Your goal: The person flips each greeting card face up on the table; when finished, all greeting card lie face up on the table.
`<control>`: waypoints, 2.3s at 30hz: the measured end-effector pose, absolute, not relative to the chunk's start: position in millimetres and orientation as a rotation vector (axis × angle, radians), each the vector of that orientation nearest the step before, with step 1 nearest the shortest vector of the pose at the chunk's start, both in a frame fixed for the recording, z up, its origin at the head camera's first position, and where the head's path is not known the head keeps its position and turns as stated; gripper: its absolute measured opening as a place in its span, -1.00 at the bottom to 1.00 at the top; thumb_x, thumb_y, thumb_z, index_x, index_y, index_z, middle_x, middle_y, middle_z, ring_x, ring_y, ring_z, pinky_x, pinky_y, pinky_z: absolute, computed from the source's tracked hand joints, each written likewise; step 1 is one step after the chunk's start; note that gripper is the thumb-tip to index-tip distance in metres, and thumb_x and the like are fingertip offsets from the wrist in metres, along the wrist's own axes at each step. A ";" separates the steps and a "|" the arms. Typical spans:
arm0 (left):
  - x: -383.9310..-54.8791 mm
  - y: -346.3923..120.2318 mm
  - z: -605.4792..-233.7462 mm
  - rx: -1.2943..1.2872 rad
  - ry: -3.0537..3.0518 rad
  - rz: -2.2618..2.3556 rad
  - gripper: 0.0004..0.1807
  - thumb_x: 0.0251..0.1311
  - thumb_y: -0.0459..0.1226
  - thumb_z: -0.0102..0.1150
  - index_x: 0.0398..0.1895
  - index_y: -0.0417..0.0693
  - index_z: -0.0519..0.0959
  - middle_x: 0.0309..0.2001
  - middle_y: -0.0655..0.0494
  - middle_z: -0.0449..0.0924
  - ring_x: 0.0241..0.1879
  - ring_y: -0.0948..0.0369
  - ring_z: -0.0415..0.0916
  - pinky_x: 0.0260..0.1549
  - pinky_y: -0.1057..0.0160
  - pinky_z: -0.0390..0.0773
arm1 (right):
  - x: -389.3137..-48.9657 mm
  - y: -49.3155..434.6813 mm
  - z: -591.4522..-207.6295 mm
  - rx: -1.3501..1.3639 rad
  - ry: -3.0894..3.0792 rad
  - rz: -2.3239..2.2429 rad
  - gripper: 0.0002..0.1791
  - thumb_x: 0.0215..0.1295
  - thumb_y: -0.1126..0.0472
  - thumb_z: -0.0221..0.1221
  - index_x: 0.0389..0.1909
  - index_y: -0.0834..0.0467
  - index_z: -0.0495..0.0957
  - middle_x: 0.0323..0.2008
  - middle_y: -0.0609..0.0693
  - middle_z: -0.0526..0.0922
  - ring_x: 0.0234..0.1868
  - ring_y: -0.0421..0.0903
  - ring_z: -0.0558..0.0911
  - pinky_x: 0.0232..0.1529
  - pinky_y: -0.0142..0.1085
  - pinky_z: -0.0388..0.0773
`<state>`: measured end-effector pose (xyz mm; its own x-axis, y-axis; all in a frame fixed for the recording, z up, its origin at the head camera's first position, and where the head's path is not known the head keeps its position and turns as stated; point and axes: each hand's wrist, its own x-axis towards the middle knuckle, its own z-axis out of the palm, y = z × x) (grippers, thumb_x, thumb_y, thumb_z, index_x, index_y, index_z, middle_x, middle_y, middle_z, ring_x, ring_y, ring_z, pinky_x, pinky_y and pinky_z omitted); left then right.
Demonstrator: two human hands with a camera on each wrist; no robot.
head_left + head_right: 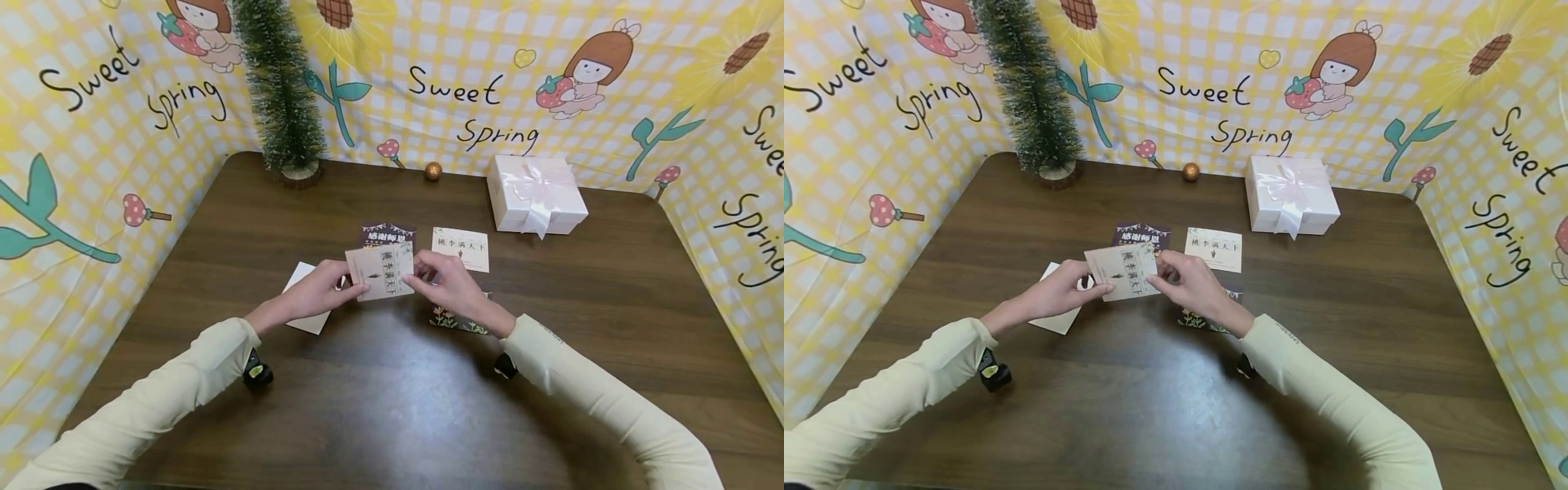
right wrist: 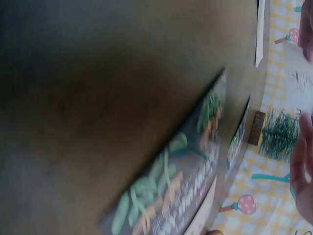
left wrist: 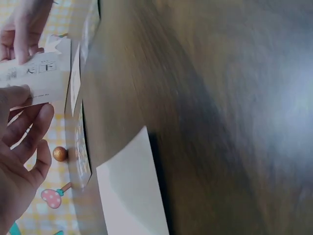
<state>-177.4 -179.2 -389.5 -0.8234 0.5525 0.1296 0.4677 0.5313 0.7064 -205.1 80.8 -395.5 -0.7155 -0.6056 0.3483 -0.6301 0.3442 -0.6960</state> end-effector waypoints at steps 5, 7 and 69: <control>-176.8 -176.5 -392.2 0.739 2.634 1.325 -0.59 0.24 -0.38 0.24 0.13 -0.29 0.43 -0.29 -0.02 0.72 -0.50 0.26 0.45 -0.54 0.32 0.38 | -199.4 75.1 -399.8 0.975 -2.603 1.421 -0.87 0.23 0.28 0.30 -0.40 0.21 0.53 -0.49 0.00 0.64 -0.49 -0.17 0.59 -0.39 -0.35 0.58; -176.3 -175.9 -394.9 0.685 2.637 1.349 -0.61 0.23 -0.39 0.25 0.08 -0.27 0.37 -0.37 0.03 0.71 -0.54 0.26 0.42 -0.55 0.33 0.36 | -198.1 73.2 -400.6 0.890 -2.657 1.442 -0.86 0.23 0.27 0.30 -0.37 0.21 0.52 -0.49 0.01 0.65 -0.48 -0.16 0.59 -0.37 -0.34 0.58; -191.2 -166.3 -396.9 0.525 2.567 0.570 -0.72 0.21 -0.19 0.25 -0.57 -0.04 0.41 -0.62 0.18 0.39 -0.61 0.25 0.35 -0.59 0.33 0.27 | -203.1 46.3 -402.8 0.874 -3.315 0.934 -0.40 0.16 0.20 0.35 0.13 0.25 0.27 -0.47 0.04 0.64 -0.54 -0.12 0.59 -0.52 -0.33 0.48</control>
<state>-191.2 -166.3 -396.9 -0.8234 0.4497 -0.3461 0.2610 0.8417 0.4728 -203.1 46.3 -402.8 -0.8005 -0.5449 -0.2498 -0.3343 0.7517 -0.5684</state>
